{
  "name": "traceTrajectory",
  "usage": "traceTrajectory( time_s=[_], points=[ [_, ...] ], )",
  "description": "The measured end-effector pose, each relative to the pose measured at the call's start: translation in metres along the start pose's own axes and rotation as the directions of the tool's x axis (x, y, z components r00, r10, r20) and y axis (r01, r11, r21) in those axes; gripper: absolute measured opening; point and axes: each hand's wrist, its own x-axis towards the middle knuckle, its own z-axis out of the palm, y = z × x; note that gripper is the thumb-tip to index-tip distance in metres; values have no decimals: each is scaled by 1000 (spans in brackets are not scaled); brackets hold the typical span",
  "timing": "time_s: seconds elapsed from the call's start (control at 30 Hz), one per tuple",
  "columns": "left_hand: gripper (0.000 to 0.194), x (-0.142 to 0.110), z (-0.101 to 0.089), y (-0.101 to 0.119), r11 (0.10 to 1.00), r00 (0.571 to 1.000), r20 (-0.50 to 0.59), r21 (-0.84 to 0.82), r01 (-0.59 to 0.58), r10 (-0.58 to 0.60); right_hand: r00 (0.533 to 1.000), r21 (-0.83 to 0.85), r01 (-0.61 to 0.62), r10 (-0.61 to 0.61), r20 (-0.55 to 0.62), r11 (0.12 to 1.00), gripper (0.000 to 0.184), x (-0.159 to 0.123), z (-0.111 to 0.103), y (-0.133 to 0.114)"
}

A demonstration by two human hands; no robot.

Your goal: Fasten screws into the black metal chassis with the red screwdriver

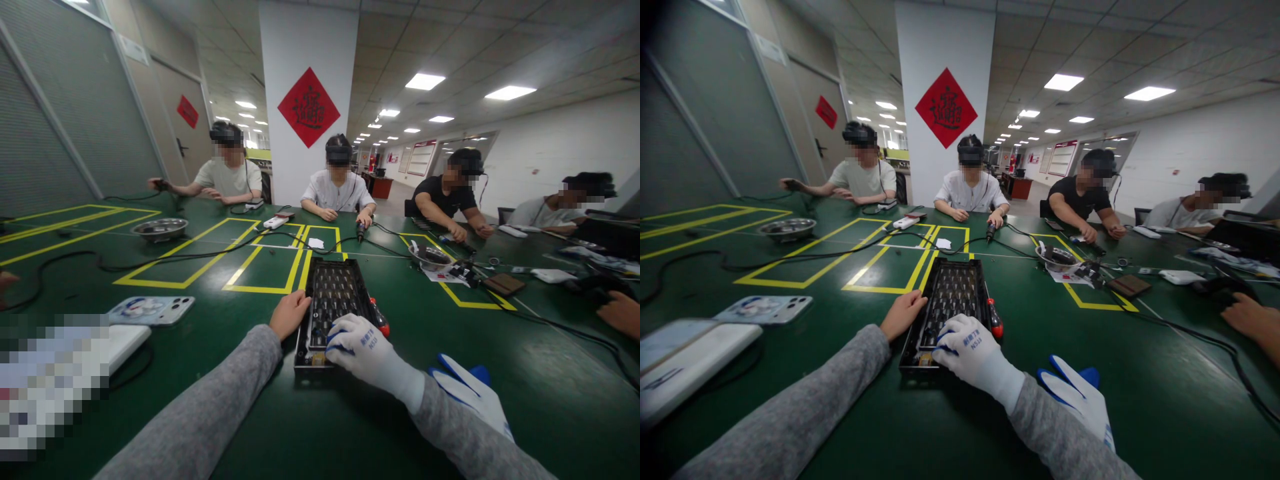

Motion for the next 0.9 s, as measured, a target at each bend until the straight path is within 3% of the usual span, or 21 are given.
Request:
traceTrajectory(
  time_s=[0.13,0.43,0.9],
  points=[
    [30,0,-1,1,1000,1000,-3,-2,2,-2,999,-10,4,-4,34,1000,17,0,-2,-2],
    [31,0,2,-3,1000,1000,-3,-2,-14,14,999,28,22,-21,-35,999,21,-1,9,9],
    [31,1,1,-3,1000,1000,-3,15,-11,11,1000,47,-13,12,13,999,27,-1,0,1]
  ],
)
